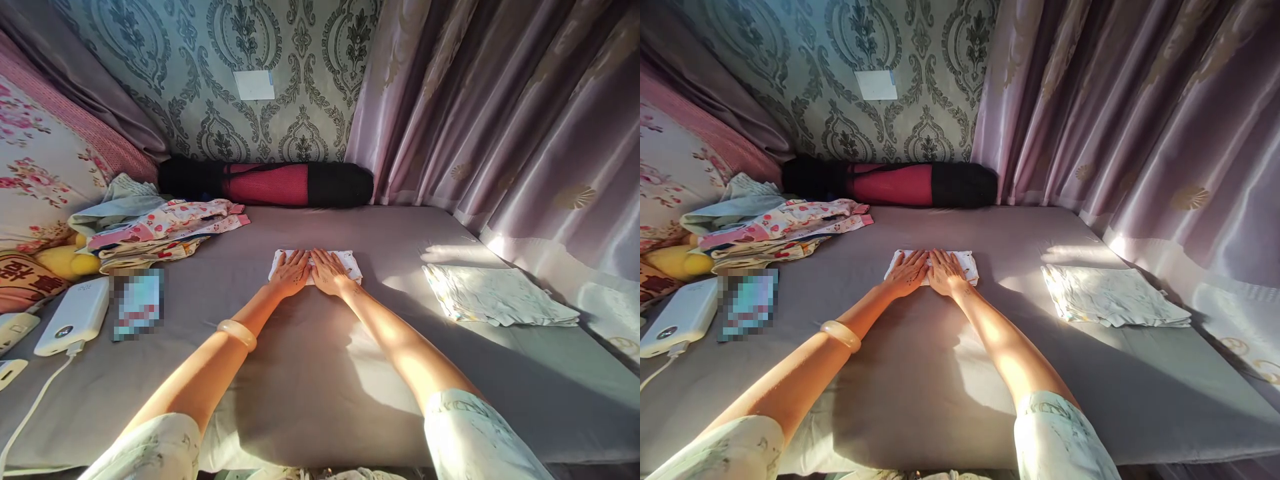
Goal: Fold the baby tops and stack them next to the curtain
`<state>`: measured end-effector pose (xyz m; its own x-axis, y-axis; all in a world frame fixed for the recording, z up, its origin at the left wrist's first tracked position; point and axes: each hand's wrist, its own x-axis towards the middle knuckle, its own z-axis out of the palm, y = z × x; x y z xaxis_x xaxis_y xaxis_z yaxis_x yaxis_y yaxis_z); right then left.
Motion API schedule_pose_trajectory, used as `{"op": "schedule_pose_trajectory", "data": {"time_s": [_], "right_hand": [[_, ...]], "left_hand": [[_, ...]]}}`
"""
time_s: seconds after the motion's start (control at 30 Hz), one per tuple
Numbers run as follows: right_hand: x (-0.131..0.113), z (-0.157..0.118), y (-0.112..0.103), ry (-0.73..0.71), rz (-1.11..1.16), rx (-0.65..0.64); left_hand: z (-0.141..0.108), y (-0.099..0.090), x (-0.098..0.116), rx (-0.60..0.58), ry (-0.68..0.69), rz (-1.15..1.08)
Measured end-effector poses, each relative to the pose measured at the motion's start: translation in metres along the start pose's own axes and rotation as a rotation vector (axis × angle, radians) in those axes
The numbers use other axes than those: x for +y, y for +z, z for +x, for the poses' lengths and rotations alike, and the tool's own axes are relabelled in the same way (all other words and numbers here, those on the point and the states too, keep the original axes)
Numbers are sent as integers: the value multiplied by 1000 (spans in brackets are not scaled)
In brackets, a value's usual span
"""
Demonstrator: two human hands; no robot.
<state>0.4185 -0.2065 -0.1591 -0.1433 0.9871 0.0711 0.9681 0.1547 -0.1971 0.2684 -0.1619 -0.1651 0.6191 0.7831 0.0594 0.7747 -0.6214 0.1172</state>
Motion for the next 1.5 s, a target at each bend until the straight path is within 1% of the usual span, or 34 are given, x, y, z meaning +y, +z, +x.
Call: {"op": "schedule_pose_trajectory", "data": {"time_s": [0.17, 0.33, 0.37, 0.47, 0.53, 0.63, 0.77, 0.97, 1.07, 1.17, 1.27, 1.37, 1.5], "right_hand": [[0, 0, 0, 17, 1, -18], [-2, -1, -9, 23, 9, -79], [-1, -2, -10, 35, 0, -77], [2, -6, -13, 88, -31, -30], [4, -9, -12, 113, -23, -28], [7, -12, -8, 127, 7, -48], [8, -13, -5, 133, 4, -40], [7, -12, -8, 134, -18, -72], [9, -13, -11, 122, -30, -80], [17, -18, -14, 99, -58, -11], [32, -23, -15, 91, -90, 54], [45, -26, -11, 132, -92, 30], [50, -24, -6, 176, -58, -10]], "left_hand": [[2, -2, 1, -43, -23, -10], [3, -10, 1, -86, -26, -13], [2, -11, 0, -71, -26, -8], [-3, -11, -7, 21, -36, 23], [-5, -9, -12, 35, -45, 25], [-8, -4, -18, -2, -49, 0], [-7, -2, -19, -43, -68, 4], [-6, -8, -16, -82, -78, 9], [-9, -13, -19, -69, -57, 15], [-14, -16, -27, -29, -42, 25], [-19, -13, -40, -1, -54, 11], [-22, -5, -52, 2, -73, -28], [-23, 2, -57, 4, -88, -64]]}}
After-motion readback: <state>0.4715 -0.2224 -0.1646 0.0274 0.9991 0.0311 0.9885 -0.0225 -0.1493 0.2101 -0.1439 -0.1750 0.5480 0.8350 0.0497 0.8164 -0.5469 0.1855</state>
